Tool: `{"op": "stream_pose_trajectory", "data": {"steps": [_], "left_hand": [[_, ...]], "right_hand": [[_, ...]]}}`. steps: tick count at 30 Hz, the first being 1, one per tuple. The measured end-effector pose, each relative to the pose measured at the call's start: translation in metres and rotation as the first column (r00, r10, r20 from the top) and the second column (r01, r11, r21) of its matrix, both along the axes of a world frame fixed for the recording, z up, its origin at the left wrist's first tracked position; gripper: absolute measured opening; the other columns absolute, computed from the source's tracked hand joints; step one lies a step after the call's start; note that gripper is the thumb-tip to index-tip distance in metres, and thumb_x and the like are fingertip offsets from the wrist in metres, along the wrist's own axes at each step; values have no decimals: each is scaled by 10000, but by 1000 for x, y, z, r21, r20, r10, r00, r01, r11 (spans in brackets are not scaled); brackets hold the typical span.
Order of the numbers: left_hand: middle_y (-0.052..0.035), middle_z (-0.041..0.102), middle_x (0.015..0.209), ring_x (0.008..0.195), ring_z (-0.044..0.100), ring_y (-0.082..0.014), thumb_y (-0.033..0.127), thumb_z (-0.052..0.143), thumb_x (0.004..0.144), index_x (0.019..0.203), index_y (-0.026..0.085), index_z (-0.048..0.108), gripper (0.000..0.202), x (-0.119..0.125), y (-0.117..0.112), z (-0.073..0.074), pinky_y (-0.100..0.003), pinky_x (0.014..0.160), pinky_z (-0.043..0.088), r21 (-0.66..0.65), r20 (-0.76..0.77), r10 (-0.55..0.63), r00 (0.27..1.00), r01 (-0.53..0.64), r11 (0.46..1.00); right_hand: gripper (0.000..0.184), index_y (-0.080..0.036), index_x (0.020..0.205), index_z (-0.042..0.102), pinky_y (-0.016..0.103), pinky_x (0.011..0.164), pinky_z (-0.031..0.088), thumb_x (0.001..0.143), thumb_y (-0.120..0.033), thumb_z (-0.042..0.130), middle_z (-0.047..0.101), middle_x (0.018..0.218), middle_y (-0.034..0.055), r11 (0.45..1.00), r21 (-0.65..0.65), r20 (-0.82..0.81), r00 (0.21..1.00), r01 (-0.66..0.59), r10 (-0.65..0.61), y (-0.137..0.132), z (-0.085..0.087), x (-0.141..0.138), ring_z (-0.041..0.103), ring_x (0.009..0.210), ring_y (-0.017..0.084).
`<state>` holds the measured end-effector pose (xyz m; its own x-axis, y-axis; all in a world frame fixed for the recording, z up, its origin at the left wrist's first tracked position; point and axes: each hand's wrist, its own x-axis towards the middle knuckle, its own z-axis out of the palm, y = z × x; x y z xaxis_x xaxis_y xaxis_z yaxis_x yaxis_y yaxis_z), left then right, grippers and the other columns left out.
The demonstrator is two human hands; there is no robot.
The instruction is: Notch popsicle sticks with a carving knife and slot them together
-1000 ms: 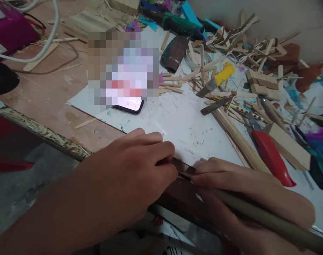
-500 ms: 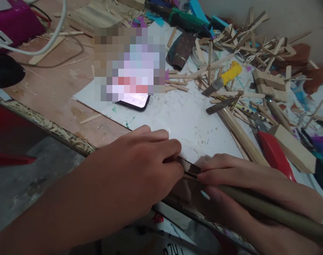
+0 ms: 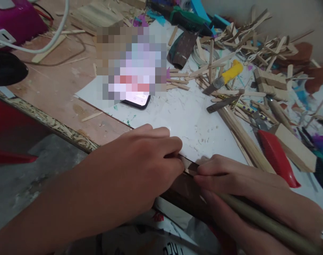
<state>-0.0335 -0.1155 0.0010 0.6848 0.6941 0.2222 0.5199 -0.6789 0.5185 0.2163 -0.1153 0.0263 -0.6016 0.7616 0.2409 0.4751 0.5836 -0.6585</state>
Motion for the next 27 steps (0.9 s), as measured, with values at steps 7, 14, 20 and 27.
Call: {"op": "stream_pose_trajectory", "data": {"steps": [7, 14, 20, 27], "left_hand": [[0, 625, 906, 859, 547, -223, -51, 598, 950, 855, 211, 666, 287, 1, -1, 0, -392, 866, 416, 36, 9, 24, 1000, -24, 999], [2, 631, 947, 909, 570, -235, -26, 621, 960, 917, 216, 666, 250, -1, -1, -1, -412, 924, 434, 21, 3, 4, 1000, -4, 1000], [-5, 632, 933, 903, 570, -238, -16, 618, 956, 904, 207, 669, 235, -1, -2, -1, -409, 925, 446, 27, 1, 1, 1000, -1, 1000], [-4, 633, 943, 873, 547, -229, -30, 612, 954, 907, 207, 661, 246, 1, 0, 0, -391, 849, 418, 21, -1, 5, 1000, -5, 1000]], "right_hand": [[304, -274, 957, 728, 190, 574, 651, 854, 5, 666, 826, 917, 5, 999, -31, 33, 999, 22, -21, 5, 9, -4, 828, 777, 169], [320, -280, 1005, 753, 240, 597, 674, 852, -6, 688, 841, 949, 27, 1000, -2, 8, 1000, -2, 2, 4, 0, 1, 838, 795, 204], [323, -288, 969, 741, 207, 582, 662, 848, 3, 674, 835, 911, -1, 999, -44, 42, 999, 13, -11, 5, 6, -3, 834, 767, 180], [313, -273, 982, 746, 208, 633, 677, 845, 4, 692, 838, 931, 6, 1000, -19, 32, 999, -2, 3, 4, 5, -1, 835, 800, 179]]}}
